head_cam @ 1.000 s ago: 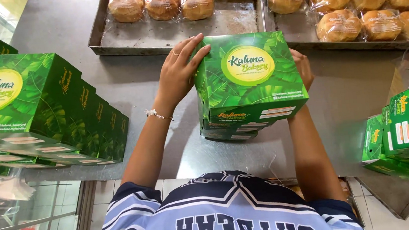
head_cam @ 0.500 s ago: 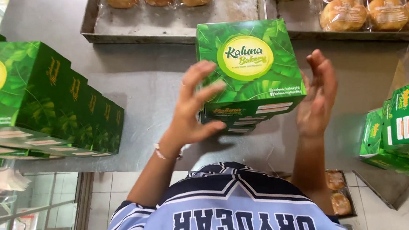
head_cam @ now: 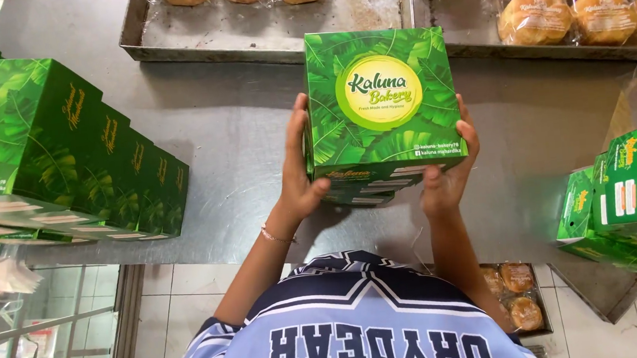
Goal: Packing individually wrapped bread rolls into cardboard boxes.
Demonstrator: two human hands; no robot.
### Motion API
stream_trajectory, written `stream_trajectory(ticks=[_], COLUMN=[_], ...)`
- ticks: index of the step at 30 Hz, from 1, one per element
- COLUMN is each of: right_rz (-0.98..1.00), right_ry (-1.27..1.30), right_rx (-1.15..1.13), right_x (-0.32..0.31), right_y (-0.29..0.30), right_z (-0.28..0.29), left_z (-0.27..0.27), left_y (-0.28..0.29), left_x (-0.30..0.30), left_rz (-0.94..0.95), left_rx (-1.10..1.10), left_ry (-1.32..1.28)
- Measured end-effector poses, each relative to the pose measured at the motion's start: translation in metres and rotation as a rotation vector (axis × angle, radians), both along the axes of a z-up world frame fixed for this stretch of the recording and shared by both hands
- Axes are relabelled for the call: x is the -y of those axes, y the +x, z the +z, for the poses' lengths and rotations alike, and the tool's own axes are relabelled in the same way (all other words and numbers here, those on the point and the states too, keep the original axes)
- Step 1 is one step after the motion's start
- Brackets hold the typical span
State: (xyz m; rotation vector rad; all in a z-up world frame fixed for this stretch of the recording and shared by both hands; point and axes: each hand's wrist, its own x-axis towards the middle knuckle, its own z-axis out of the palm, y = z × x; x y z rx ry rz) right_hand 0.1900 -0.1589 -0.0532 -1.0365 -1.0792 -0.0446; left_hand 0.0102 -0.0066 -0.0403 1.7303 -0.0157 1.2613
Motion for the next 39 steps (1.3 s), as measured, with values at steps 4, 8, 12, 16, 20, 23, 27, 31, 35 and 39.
stream_trajectory(ticks=[4,8,12,16,20,23,27,31,35,39], right_rz=[-0.045,-0.063,0.126,0.286,0.269,0.262,0.241,0.172,0.163,0.199], right_ry=[0.024,-0.006,0.032,0.094,-0.174,-0.367,-0.615,-0.789,-0.792,-0.757], right_rx=[-0.027,-0.028,-0.131,-0.52,-0.474,-0.415,-0.319,-0.195,-0.112,-0.131], right_x=[-0.008,-0.013,-0.002,0.006,0.031,0.052,0.037,0.018,-0.009,-0.048], right_y=[-0.01,-0.013,-0.007,0.057,0.06,0.056,0.045,0.024,0.02,0.011], right_z=[-0.005,-0.003,-0.01,-0.145,-0.291,-0.329,-0.27,-0.216,-0.196,-0.197], left_z=[-0.014,-0.013,-0.022,-0.067,-0.149,-0.152,-0.177,-0.174,-0.172,-0.151], left_y=[0.001,0.001,-0.005,-0.012,-0.02,-0.029,-0.036,-0.036,-0.041,-0.057], left_x=[-0.002,-0.002,-0.003,-0.007,-0.001,0.015,0.012,0.009,0.0,-0.005], left_rz=[0.076,0.076,0.034,0.192,0.191,0.253,0.295,0.361,0.497,0.598], left_rx=[-0.157,-0.201,-0.159,-0.308,-0.451,-0.616,-0.635,-0.683,-0.68,-0.672], left_ry=[0.034,-0.033,-0.04,0.069,-0.042,-0.192,-0.181,-0.229,-0.138,-0.192])
